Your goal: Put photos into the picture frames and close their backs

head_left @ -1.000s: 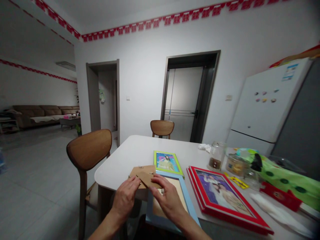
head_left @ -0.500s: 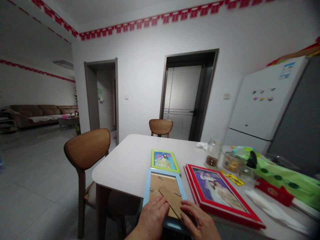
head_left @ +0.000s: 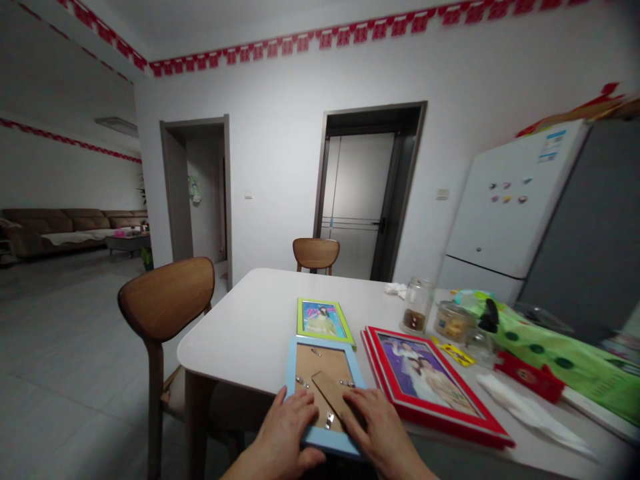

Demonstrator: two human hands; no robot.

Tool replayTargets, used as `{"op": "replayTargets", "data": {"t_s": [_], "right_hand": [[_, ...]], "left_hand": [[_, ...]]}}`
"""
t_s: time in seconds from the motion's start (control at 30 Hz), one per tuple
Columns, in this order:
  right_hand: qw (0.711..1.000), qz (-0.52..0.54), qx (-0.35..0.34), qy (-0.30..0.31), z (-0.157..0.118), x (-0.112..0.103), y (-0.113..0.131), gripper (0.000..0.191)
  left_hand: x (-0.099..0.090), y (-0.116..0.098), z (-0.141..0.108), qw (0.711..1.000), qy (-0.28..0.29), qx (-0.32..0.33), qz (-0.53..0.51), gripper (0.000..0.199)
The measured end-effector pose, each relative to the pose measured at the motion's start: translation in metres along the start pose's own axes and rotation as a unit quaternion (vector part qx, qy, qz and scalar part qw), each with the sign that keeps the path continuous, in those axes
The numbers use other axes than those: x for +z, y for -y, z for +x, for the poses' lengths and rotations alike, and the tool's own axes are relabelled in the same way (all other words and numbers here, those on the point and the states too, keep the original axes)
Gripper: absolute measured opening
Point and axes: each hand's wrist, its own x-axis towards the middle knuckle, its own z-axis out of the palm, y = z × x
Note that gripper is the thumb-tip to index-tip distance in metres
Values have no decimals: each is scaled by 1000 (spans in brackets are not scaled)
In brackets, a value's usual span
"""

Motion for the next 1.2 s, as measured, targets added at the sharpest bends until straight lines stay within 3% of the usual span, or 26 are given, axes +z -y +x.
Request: {"op": "replayTargets", "data": {"t_s": [0.2, 0.6, 0.83, 1.2], "right_hand": [[997, -63, 50, 6, 23, 0, -3, 30], [992, -67, 102, 27, 47, 9, -16, 28], [997, -48, 56, 21, 49, 12, -16, 26], [994, -76, 69, 29, 59, 10, -15, 23]], "left_hand": [[0, 4, -3, 1000, -19, -13, -9, 36], [-1, 3, -4, 999, -29, -20, -28, 37], [-2, -1, -2, 998, -27, -47, -17, 36], [-6, 1, 0, 998, -48, -41, -15, 23]]}}
